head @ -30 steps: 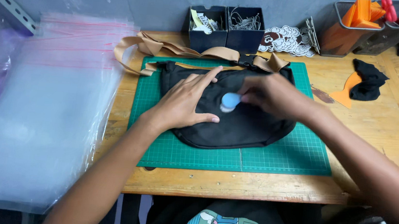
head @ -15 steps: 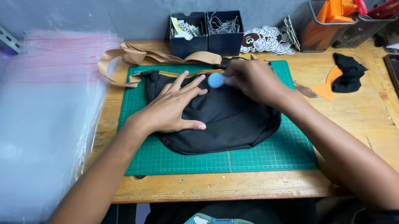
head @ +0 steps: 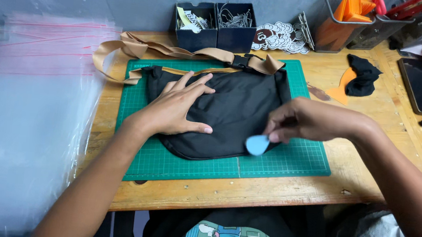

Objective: The person rubs the surface of a black shoulder bag with a blue tool, adjusts the tan strap, and attaches a bear-shaped decorative charm to the zipper pull.

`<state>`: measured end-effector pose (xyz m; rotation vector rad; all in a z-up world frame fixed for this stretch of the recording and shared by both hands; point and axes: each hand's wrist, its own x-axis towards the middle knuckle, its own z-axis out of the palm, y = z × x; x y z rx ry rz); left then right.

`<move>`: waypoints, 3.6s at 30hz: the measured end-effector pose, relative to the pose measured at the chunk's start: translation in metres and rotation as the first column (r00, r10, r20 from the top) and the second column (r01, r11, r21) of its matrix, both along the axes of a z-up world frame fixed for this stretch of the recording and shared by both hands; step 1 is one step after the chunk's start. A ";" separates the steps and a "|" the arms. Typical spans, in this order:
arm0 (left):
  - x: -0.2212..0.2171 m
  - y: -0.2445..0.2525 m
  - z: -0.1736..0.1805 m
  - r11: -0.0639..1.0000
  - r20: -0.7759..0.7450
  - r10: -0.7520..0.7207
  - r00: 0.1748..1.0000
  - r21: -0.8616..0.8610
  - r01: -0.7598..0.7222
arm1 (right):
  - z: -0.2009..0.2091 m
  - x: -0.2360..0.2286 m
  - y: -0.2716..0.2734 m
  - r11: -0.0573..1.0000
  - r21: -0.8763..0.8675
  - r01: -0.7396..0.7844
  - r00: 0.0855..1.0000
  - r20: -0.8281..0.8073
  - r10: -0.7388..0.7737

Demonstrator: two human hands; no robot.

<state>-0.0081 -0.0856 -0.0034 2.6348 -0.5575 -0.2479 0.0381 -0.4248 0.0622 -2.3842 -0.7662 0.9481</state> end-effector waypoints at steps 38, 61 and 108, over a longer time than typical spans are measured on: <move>-0.010 -0.009 0.000 0.987 0.203 0.157 0.966 0.008 -0.162 | -0.058 0.041 0.078 0.886 0.430 -0.173 0.849 0.521 -0.087; -0.032 -0.055 0.003 0.954 0.248 -0.221 0.943 -0.147 0.263 | -0.015 0.047 -0.002 0.874 0.453 0.174 0.952 0.149 -0.267; -0.016 -0.047 0.003 0.902 -0.053 -0.005 0.999 -0.432 -0.018 | -0.099 -0.064 -0.010 0.826 0.367 -0.427 0.545 0.834 -0.088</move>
